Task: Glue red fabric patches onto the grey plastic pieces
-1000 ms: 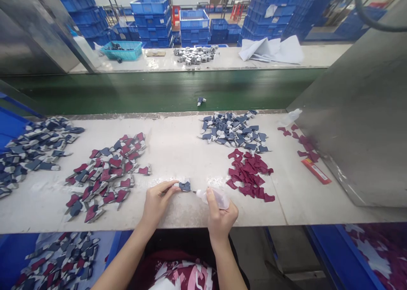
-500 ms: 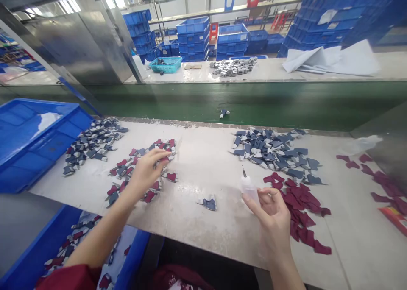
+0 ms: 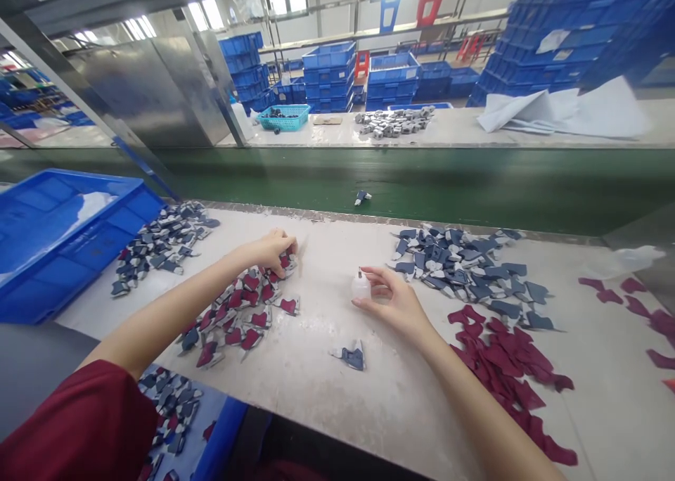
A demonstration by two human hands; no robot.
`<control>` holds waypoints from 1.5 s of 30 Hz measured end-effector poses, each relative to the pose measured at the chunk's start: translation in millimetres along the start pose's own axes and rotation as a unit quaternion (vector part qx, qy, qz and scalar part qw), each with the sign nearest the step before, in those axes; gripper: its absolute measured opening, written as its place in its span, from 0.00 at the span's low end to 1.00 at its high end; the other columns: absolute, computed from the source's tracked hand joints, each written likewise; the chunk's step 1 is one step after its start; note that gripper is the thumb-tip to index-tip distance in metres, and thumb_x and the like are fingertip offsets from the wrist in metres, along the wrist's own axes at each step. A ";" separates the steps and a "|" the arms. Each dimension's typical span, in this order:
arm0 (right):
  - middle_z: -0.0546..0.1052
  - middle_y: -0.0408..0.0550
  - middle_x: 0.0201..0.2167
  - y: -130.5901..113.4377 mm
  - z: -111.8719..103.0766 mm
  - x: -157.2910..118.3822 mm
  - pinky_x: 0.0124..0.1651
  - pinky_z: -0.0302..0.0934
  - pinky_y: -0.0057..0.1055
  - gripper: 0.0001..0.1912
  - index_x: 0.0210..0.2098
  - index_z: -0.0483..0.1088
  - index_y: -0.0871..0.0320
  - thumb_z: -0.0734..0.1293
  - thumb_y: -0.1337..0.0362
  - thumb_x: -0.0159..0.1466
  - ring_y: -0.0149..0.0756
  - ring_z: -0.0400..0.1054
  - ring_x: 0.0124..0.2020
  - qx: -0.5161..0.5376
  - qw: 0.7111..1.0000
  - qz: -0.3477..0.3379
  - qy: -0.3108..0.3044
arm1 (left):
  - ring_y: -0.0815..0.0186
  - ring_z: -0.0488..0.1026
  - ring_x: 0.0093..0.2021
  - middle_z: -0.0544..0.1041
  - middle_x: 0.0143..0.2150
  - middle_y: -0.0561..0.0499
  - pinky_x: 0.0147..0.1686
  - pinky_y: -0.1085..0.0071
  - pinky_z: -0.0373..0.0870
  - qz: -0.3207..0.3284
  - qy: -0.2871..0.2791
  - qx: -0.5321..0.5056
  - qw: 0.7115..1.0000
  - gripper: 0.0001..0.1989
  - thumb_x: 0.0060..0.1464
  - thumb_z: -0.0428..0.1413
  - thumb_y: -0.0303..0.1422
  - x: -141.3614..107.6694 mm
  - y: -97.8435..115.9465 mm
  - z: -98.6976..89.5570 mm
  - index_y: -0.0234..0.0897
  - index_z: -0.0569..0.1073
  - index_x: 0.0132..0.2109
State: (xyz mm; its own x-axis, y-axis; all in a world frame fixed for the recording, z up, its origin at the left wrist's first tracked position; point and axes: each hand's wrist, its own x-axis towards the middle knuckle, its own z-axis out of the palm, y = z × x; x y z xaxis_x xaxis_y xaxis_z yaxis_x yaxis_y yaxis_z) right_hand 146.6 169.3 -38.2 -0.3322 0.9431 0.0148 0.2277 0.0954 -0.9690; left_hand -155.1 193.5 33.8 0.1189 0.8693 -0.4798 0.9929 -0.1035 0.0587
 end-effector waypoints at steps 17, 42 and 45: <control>0.81 0.49 0.41 -20.4 -64.3 95.3 0.36 0.73 0.36 0.30 0.54 0.74 0.51 0.75 0.55 0.52 0.41 0.76 0.34 -0.222 0.948 -0.125 -0.192 | 0.54 0.70 0.54 0.68 0.56 0.45 0.48 0.69 0.68 0.122 0.015 -0.133 0.984 0.32 0.46 0.66 0.39 -22.2 -30.8 -4.8 0.43 0.67 0.58; 0.75 0.55 0.54 -3.7 -18.2 165.7 0.54 0.65 0.46 0.27 0.58 0.70 0.54 0.69 0.60 0.59 0.53 0.69 0.52 -0.396 0.867 -0.238 -0.188 | 0.44 0.58 0.59 0.60 0.59 0.38 0.54 0.53 0.61 -0.111 -0.094 -0.012 0.989 0.57 0.22 0.74 0.30 7.8 15.6 -8.4 0.44 0.56 0.62; 0.75 0.54 0.54 6.3 -58.3 114.6 0.55 0.65 0.47 0.24 0.56 0.72 0.54 0.66 0.57 0.61 0.52 0.69 0.54 -0.426 0.838 -0.276 -0.203 | 0.42 0.58 0.60 0.60 0.61 0.37 0.55 0.49 0.60 -0.114 -0.087 -0.012 0.990 0.59 0.20 0.74 0.30 11.5 16.7 -4.1 0.45 0.56 0.63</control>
State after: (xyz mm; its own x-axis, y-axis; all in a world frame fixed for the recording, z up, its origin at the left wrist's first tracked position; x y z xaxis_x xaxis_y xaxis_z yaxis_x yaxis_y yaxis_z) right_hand 163.4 296.5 -28.3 -0.8466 0.5108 0.1496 0.4495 0.8367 -0.3129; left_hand -137.2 203.8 32.8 -0.1075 0.7720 -0.6264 0.9939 0.0992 -0.0483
